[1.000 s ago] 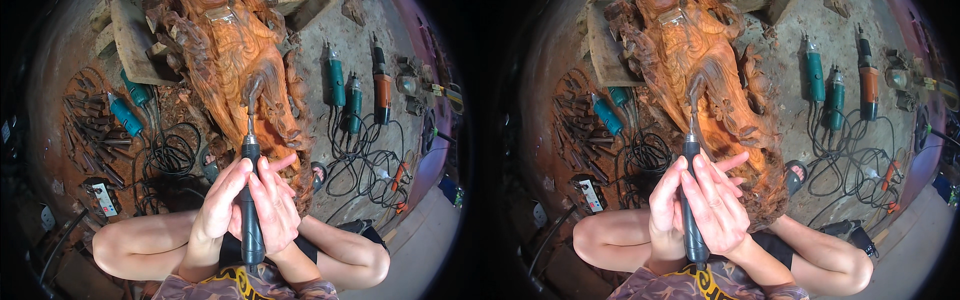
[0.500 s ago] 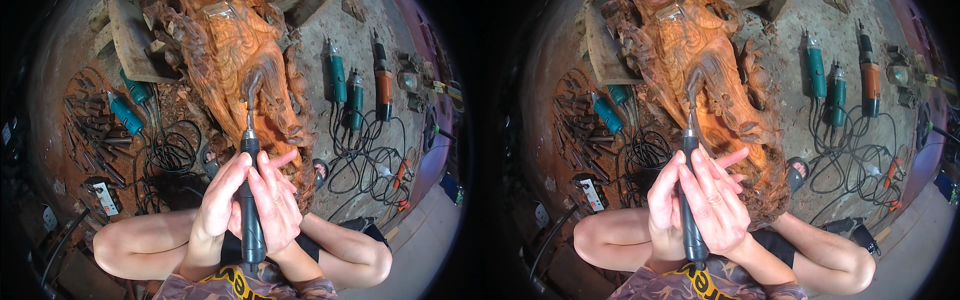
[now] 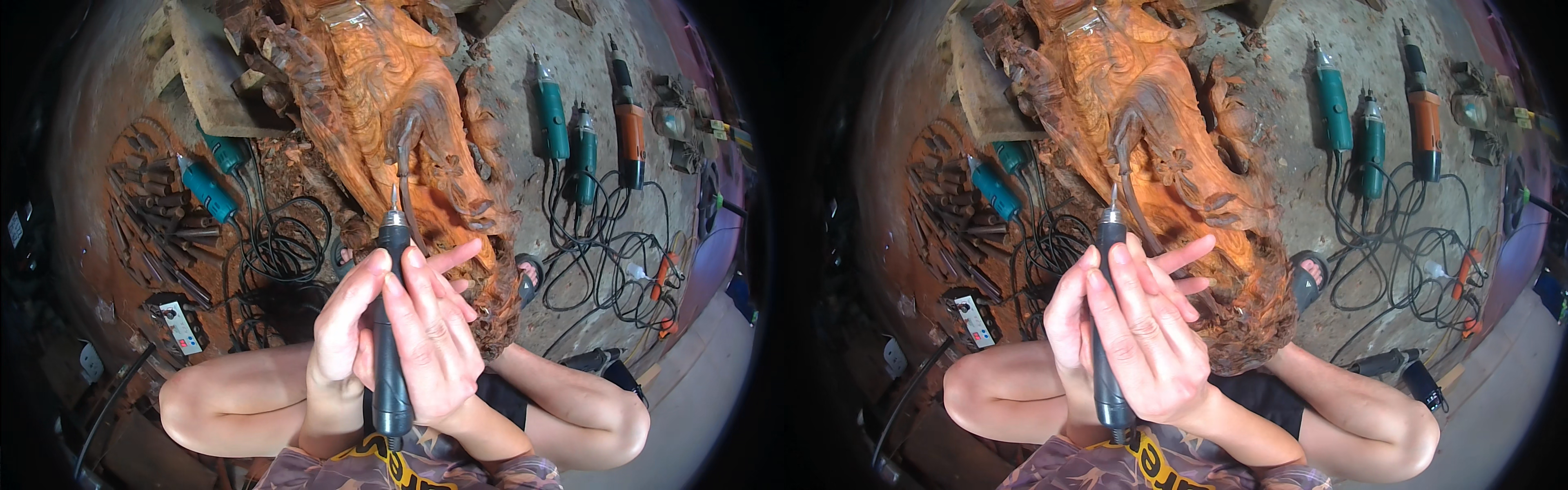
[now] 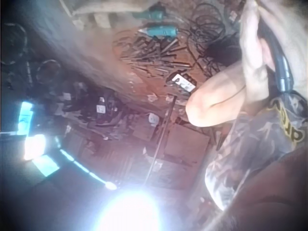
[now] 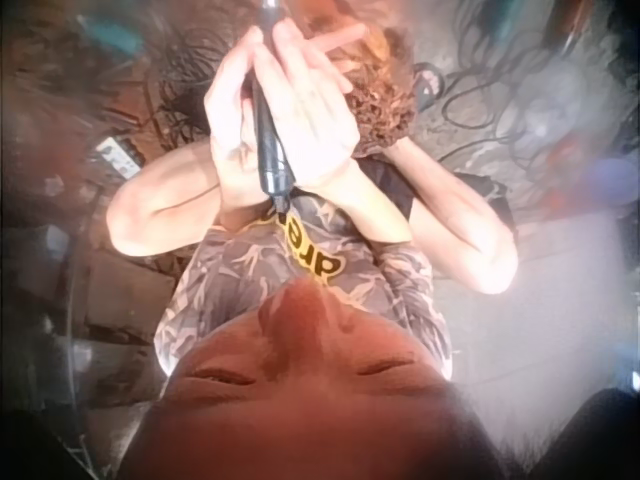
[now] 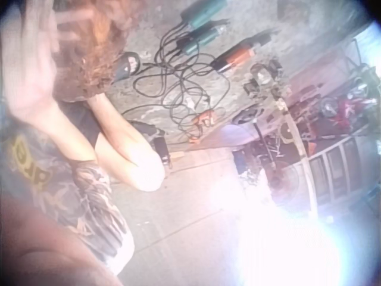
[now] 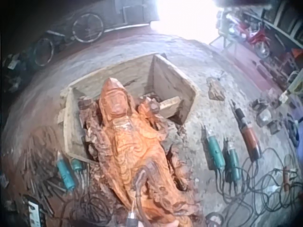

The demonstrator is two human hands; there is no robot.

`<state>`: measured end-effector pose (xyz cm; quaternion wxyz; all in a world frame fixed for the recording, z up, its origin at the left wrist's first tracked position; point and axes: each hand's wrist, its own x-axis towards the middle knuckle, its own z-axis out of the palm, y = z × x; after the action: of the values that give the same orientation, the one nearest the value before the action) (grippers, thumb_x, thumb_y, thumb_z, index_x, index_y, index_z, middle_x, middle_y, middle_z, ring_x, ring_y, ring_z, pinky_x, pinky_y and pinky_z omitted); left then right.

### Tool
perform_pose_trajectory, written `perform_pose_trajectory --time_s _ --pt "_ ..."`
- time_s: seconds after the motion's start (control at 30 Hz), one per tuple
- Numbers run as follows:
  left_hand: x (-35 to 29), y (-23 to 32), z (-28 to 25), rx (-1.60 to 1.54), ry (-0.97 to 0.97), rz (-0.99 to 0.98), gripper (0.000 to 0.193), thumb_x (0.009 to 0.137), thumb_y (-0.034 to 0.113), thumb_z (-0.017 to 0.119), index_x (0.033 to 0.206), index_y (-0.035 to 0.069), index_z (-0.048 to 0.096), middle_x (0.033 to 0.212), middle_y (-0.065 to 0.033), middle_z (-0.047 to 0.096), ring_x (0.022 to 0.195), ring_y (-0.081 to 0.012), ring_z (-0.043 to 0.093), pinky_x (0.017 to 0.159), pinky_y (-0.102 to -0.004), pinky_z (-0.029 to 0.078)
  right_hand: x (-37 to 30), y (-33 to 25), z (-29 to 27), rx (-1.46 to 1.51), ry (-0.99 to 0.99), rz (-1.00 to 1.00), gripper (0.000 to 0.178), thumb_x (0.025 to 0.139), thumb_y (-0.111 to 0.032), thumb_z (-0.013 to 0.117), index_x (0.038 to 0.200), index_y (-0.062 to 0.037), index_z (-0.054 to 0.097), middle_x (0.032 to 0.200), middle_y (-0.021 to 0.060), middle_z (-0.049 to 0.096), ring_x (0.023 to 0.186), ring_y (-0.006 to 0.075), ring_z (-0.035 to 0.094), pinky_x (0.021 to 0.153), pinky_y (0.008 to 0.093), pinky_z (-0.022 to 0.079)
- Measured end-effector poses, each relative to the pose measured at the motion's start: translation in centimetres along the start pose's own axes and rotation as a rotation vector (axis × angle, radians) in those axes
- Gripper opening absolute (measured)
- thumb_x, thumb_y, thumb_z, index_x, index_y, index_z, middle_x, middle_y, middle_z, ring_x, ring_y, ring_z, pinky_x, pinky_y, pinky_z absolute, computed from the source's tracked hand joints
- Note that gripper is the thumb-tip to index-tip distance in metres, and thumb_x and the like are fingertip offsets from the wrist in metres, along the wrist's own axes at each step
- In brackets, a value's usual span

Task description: The person uses a rotary carving tool to shape and detail a large piece of wood. They hold the tool with both hands and work on different sections of the wood, creating grooves and refining the surface.

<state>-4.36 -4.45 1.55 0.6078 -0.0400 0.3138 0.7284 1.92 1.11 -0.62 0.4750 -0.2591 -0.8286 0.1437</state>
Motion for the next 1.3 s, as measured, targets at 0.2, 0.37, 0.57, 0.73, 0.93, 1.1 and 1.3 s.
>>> perform_pose_trajectory --time_s 0.2,0.37,0.57,0.73,0.93,1.1,1.3 --pt "0.2 -0.1 0.1 -0.099 -0.003 -0.060 0.057 0.103 0.037 0.027 0.117 -0.010 0.055 0.119 -0.0344 0.059 0.098 -0.0357 0.063 0.094 -0.0469 0.048 0.8 -2.5 -1.5 0.061 -0.149 0.349 0.030 0.077 0.003 0.075 0.107 0.0043 0.071 0.111 0.0257 0.070 0.091 0.0307 0.074 0.082 0.0336 0.059" --pt "0.8 0.6 -1.2 -0.295 -0.054 -0.170 0.059 0.104 0.038 0.027 0.118 -0.013 0.054 0.110 -0.0307 0.063 0.098 -0.0354 0.064 0.095 -0.0465 0.048 0.7 -2.3 -1.2 0.048 -0.140 0.339 0.030 0.076 0.006 0.075 0.105 0.0038 0.071 0.109 0.0245 0.071 0.089 0.0281 0.074 0.080 0.0319 0.058" --pt "0.7 0.6 -0.5 -0.181 0.067 -0.207 0.061 0.104 0.038 0.025 0.117 -0.014 0.054 0.108 -0.0302 0.064 0.098 -0.0343 0.064 0.094 -0.0444 0.050 -0.4 -2.5 1.3 0.022 0.095 0.324 0.032 0.075 0.006 0.075 0.106 0.0043 0.070 0.110 0.0239 0.071 0.089 0.0281 0.074 0.080 0.0312 0.058" --pt "0.4 1.2 0.6 -0.096 0.163 -0.196 0.062 0.104 0.039 0.024 0.115 -0.013 0.055 0.109 -0.0299 0.064 0.103 -0.0335 0.063 0.094 -0.0435 0.050 3.5 -2.9 -0.9 0.008 -0.142 0.393 0.034 0.075 0.006 0.075 0.108 0.0042 0.070 0.112 0.0239 0.071 0.091 0.0289 0.074 0.080 0.0320 0.058" --pt "0.2 0.4 2.4 -0.023 0.244 -0.028 0.060 0.105 0.038 0.024 0.116 -0.012 0.055 0.106 -0.0282 0.064 0.112 -0.0367 0.061 0.096 -0.0429 0.049 2.4 -2.3 -1.8 0.038 -0.243 0.369 0.035 0.076 0.005 0.075 0.110 0.0041 0.069 0.113 0.0235 0.070 0.091 0.0291 0.074 0.080 0.0324 0.058" --pt "0.1 0.0 0.5 -0.089 0.078 -0.041 0.060 0.105 0.038 0.025 0.115 -0.011 0.056 0.104 -0.0263 0.065 0.118 -0.0377 0.059 0.101 -0.0437 0.046 1.8 -2.5 -2.0 0.069 -0.246 0.394 0.035 0.077 0.004 0.075 0.111 0.0041 0.069 0.114 0.0231 0.070 0.091 0.0290 0.074 0.080 0.0325 0.058" --pt "0.6 0.2 -0.3 -0.090 0.061 -0.141 0.064 0.104 0.041 0.024 0.105 -0.011 0.061 0.098 -0.0255 0.067 0.120 -0.0380 0.057 0.107 -0.0446 0.042 0.2 -1.6 -1.3 0.021 -0.160 0.283 0.035 0.078 0.004 0.074 0.112 0.0041 0.068 0.114 0.0224 0.071 0.089 0.0276 0.074 0.079 0.0317 0.058"
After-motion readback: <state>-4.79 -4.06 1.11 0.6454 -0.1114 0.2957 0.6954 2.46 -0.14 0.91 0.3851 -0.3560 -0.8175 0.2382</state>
